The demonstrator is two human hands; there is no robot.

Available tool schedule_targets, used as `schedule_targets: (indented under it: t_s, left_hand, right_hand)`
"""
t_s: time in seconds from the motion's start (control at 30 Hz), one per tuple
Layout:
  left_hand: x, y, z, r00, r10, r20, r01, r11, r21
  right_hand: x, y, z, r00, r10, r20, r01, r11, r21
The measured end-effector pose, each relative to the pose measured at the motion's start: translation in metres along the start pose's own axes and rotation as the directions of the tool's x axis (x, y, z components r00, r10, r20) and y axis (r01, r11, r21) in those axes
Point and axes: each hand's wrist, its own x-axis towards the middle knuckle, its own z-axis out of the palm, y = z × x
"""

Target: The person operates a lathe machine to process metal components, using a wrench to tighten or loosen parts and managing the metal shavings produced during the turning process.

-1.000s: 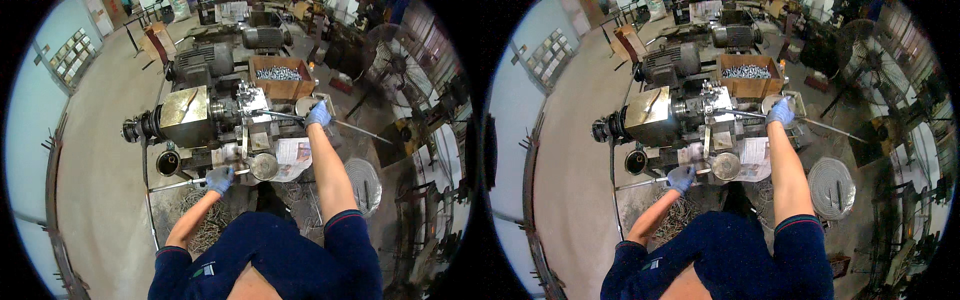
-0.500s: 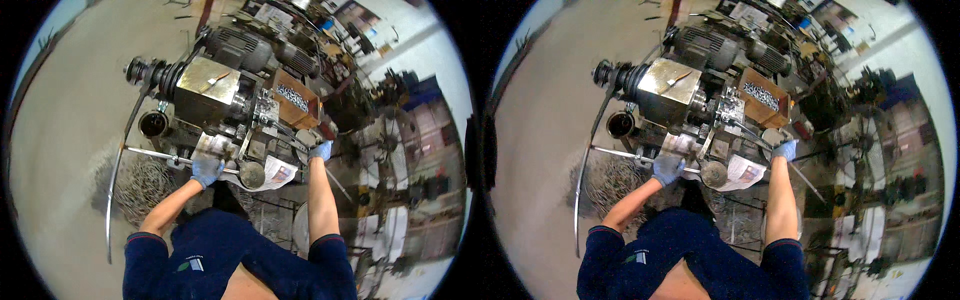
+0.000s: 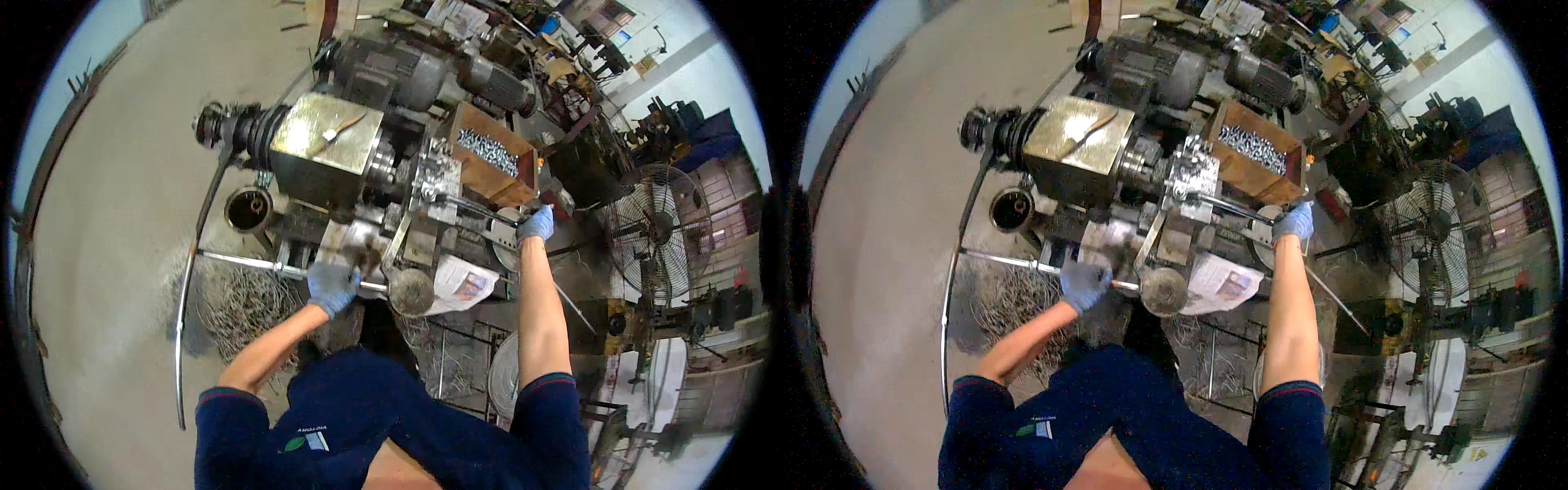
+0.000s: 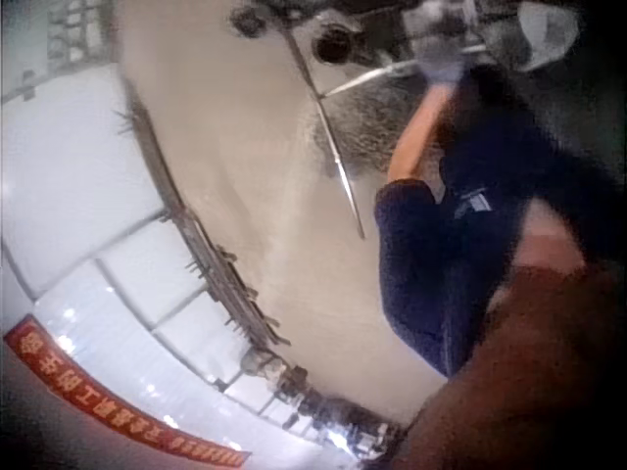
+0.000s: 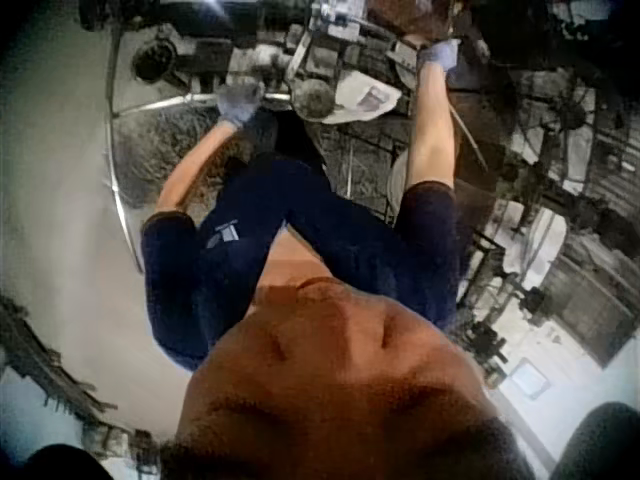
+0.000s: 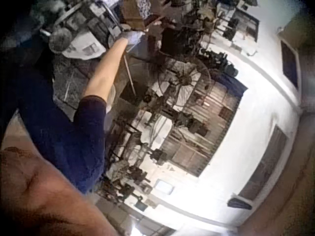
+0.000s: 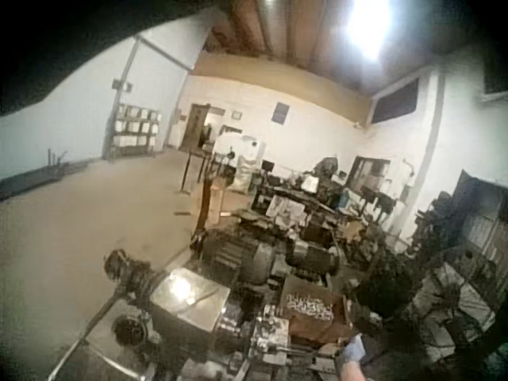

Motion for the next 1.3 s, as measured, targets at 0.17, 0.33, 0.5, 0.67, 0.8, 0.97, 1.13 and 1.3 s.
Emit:
schedule_targets:
  t_s: [0.17,0.33,0.5,0.67,0.8,0.97,1.13,1.3]
  left_hand:
    - [-0.006,0.001,0.003,0.996,0.013,-0.093,-0.011,1.0,0.021]
    - [-0.002,0.011,-0.013,0.998,-0.061,0.022,0.06,0.998,0.025]
    - [0.003,0.013,0.01,0.994,-0.109,0.005,0.109,0.991,0.083]
    - [0.01,0.012,0.024,0.976,-0.017,-0.219,0.022,1.0,0.019]
    - [0.016,0.01,0.012,0.975,0.037,-0.218,-0.034,0.999,0.018]
    - [0.023,0.017,0.006,0.992,-0.077,-0.1,0.089,0.989,0.118]
    - [0.022,0.006,0.018,0.988,-0.141,-0.06,0.149,0.975,0.165]
    - [0.03,0.007,0.007,0.981,-0.192,-0.018,0.192,0.97,0.147]
  right_hand:
    - [0.013,0.0,0.04,0.967,0.072,0.243,-0.098,0.991,0.097]
    - [0.033,0.002,0.084,0.934,0.075,0.35,-0.096,0.995,0.041]
    - [0.067,0.008,0.133,0.895,0.134,0.425,-0.167,0.985,0.04]
    - [0.055,0.0,0.206,0.783,0.133,0.607,-0.145,0.989,-0.029]
    - [-0.002,-0.005,0.256,0.56,0.16,0.813,-0.336,0.941,0.046]
    - [-0.043,0.016,0.267,0.325,0.113,0.939,-0.477,0.877,0.059]
    - [-0.083,0.012,0.263,0.034,0.324,0.945,-0.544,0.799,-0.254]
    - [-0.098,0.036,0.277,-0.229,0.433,0.872,-0.519,0.703,-0.486]
